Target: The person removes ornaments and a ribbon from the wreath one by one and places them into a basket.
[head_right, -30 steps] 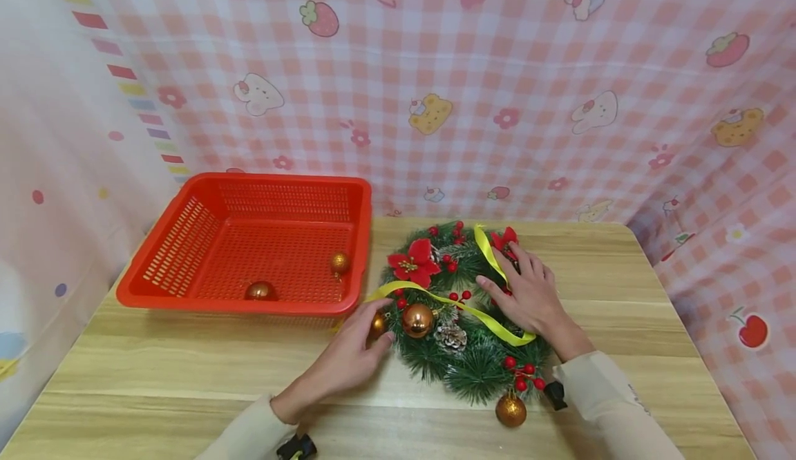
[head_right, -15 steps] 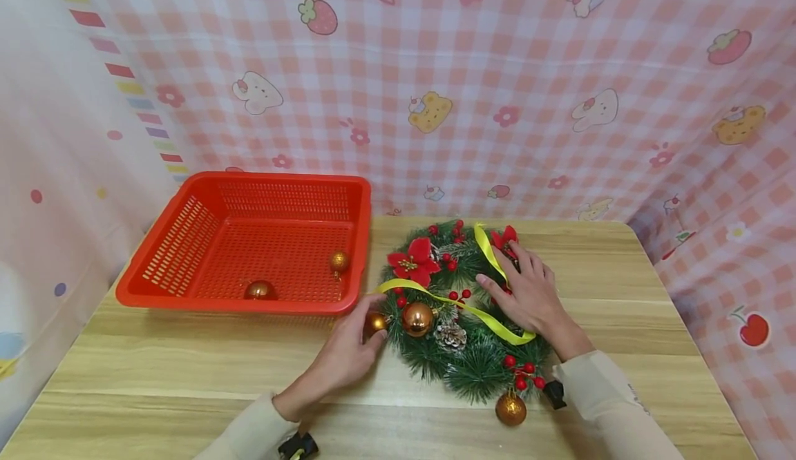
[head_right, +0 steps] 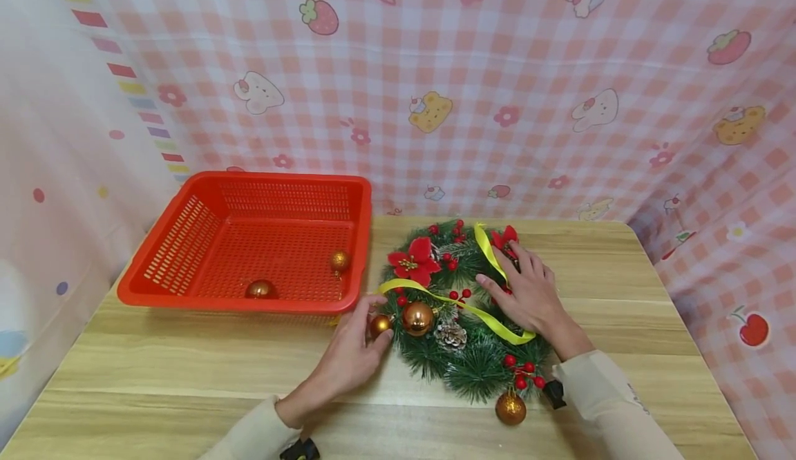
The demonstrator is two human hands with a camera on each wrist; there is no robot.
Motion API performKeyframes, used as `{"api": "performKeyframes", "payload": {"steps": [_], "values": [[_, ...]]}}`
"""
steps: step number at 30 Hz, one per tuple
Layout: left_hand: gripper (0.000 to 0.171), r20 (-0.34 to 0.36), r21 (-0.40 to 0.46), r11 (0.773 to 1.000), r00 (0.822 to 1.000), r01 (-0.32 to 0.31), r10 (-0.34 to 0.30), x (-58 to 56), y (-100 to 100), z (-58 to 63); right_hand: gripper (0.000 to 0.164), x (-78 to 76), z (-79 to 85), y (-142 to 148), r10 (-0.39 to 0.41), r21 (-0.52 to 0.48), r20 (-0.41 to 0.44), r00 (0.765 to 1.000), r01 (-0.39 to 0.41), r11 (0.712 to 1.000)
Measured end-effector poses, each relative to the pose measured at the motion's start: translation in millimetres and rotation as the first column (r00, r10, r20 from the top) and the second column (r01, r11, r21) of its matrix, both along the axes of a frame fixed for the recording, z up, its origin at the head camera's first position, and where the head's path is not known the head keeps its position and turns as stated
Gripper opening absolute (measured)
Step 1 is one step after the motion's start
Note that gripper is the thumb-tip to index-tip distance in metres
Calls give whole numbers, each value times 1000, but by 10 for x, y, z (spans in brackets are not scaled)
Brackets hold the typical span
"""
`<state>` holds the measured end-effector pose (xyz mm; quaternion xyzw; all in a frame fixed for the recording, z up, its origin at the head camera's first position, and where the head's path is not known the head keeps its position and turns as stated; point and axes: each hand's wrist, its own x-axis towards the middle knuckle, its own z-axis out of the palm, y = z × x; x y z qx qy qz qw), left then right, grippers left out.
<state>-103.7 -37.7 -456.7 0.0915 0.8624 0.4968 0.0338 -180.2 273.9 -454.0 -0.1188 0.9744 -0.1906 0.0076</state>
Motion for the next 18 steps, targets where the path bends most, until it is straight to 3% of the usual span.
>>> {"api": "performKeyframes", "payload": {"steps": [8,18], "values": [[45,-69,38,999,998,12,-9,-5,10,-5,73,6,2,-5,0,5,-8,1000,0,1000],[42,-84,50,999,996,-20,24,-7,43,24,73,8,5,-6,1,1,-13,1000,-1,1000]]}}
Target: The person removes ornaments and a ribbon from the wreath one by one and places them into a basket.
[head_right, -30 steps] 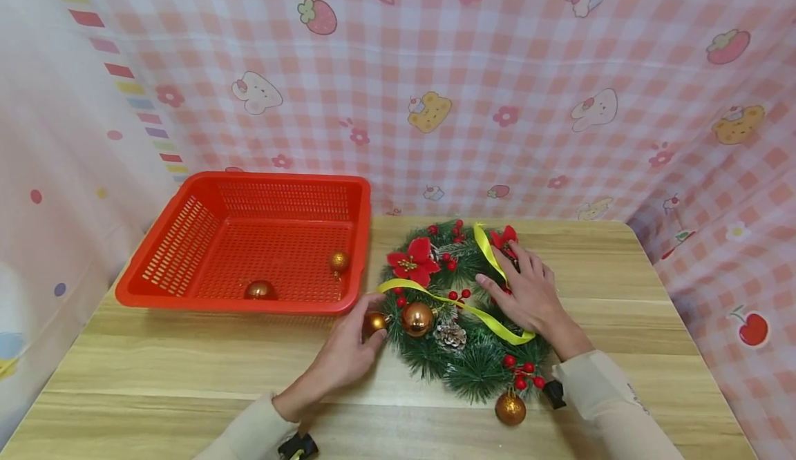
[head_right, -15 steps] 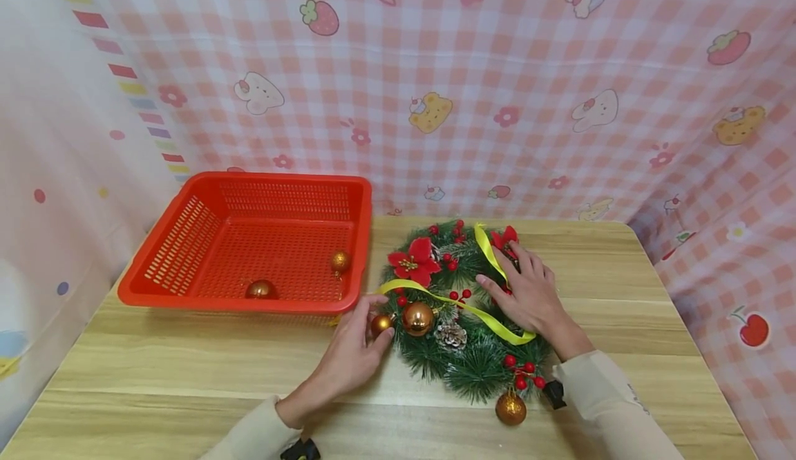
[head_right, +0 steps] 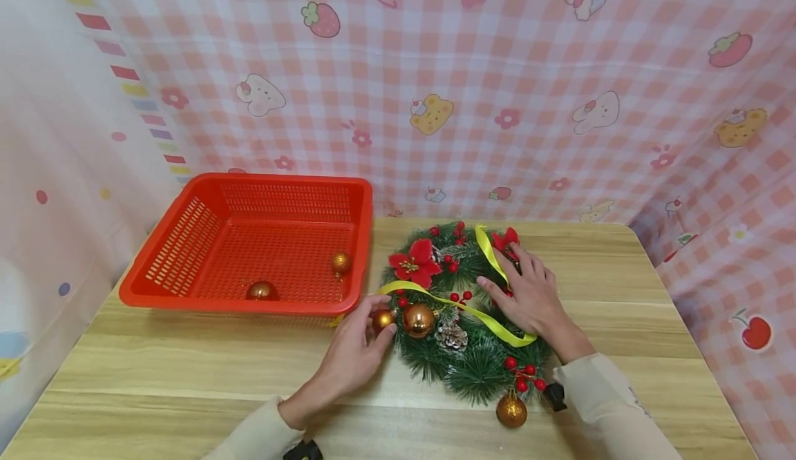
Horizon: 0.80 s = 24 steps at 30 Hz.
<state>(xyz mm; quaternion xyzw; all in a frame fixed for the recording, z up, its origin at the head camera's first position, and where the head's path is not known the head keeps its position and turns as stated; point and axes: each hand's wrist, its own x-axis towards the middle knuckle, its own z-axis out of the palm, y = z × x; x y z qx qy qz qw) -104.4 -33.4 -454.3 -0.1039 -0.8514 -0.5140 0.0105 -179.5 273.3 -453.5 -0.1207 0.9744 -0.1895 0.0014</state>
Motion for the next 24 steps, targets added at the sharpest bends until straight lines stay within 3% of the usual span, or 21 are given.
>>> {"api": "performKeyframes", "payload": {"steps": [14,24], "values": [[42,-67,54,998,997,-21,24,-15,54,6,74,-7,-6,1,-5,2,12,1000,5,1000],[40,-46,100,995,999,-5,10,-13,98,31,73,-9,-15,3,-5,1,14,1000,5,1000]]}}
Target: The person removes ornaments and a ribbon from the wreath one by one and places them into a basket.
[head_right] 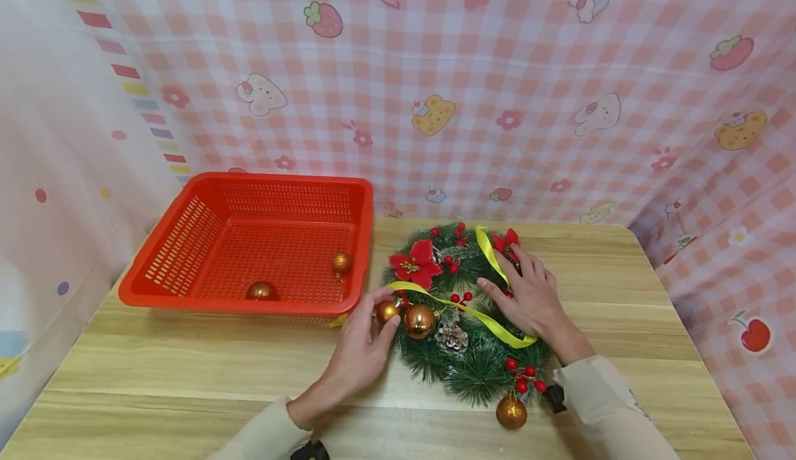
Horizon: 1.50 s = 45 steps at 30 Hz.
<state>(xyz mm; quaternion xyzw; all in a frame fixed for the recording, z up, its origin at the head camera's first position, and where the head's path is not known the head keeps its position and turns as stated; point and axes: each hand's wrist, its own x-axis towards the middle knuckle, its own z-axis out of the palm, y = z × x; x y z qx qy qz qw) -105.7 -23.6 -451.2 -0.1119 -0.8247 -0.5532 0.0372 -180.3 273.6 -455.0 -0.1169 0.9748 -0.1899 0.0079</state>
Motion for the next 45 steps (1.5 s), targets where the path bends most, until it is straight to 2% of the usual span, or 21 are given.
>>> {"api": "performKeyframes", "payload": {"steps": [15,24,31,39,45], "values": [[38,-17,38,999,1000,3,-2,-31,73,97,74,0,-5,0,3,-5,-3,1000,-3,1000],[37,20,25,999,1000,21,-22,5,71,125,74,2,-7,6,-2,-10,4,1000,2,1000],[36,6,36,999,999,35,-35,36,66,154,74,-4,-11,1,0,-14,-3,1000,0,1000],[36,1,64,996,998,63,-64,62,66,229,74,-4,-22,1,2,-17,-6,1000,-2,1000],[37,-11,80,994,997,76,-75,98,50,337,74,-2,-24,3,1,-17,-16,1000,-2,1000]]}}
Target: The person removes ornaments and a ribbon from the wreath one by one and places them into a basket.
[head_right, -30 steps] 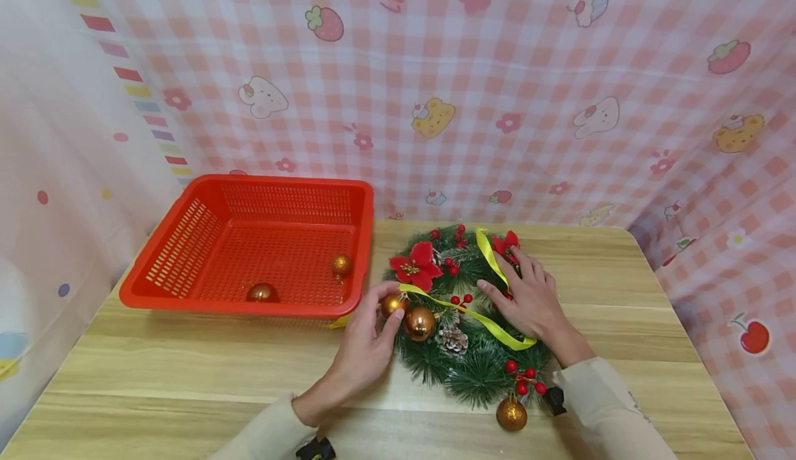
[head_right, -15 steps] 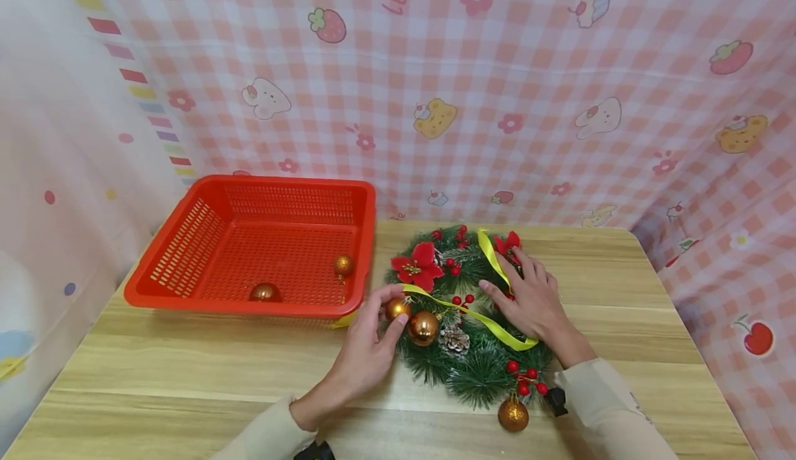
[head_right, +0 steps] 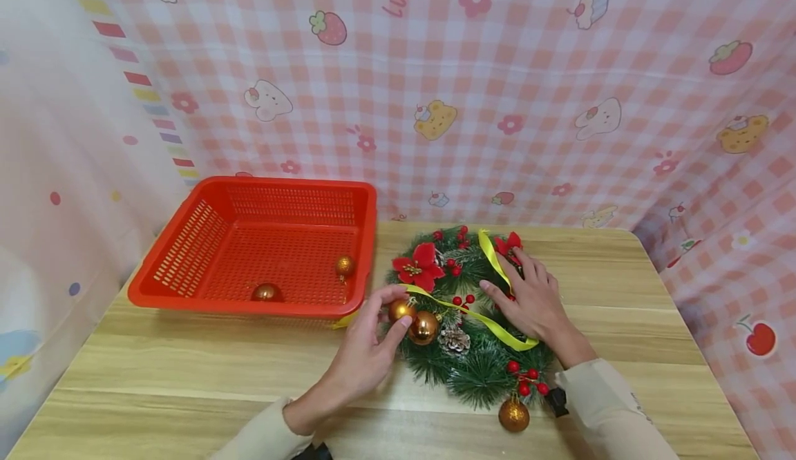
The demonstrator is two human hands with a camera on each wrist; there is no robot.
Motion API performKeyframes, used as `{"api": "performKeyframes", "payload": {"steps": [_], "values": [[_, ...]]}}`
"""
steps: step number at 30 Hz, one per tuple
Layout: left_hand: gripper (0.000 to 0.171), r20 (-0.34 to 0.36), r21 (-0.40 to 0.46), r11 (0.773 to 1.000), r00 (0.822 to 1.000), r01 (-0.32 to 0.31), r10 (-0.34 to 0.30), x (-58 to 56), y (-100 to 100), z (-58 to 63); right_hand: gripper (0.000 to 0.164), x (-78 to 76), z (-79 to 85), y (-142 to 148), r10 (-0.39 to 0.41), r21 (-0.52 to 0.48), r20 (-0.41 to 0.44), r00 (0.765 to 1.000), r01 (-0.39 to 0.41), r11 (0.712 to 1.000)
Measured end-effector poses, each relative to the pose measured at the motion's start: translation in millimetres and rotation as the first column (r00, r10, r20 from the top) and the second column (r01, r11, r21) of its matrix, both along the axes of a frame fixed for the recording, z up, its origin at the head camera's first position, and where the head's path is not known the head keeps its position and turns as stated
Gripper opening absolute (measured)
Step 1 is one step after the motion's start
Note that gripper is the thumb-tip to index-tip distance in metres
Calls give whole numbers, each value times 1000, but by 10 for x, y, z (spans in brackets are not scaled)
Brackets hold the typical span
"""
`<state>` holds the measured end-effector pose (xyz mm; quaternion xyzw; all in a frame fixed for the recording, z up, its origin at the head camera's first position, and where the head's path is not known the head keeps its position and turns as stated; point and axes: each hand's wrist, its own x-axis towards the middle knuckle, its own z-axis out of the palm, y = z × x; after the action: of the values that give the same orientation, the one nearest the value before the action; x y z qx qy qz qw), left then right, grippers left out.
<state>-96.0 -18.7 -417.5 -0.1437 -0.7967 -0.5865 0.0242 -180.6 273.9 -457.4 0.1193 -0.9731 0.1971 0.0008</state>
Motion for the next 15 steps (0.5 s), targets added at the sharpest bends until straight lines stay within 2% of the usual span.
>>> {"api": "performKeyframes", "payload": {"steps": [5,8,11,15], "values": [[39,10,27,1000,1000,16,-16,1,-37,95,74,1,0,1,0,0,0,1000,0,1000],[39,-15,45,999,1000,16,-15,-35,-88,125,74,1,6,0,0,-1,2,1000,0,1000],[39,-43,47,999,999,-4,6,-81,-156,152,74,4,16,-5,0,-2,3,1000,0,1000],[39,-36,55,997,998,-46,48,-145,-273,218,74,7,23,-10,2,0,5,1000,-2,1000]]}}
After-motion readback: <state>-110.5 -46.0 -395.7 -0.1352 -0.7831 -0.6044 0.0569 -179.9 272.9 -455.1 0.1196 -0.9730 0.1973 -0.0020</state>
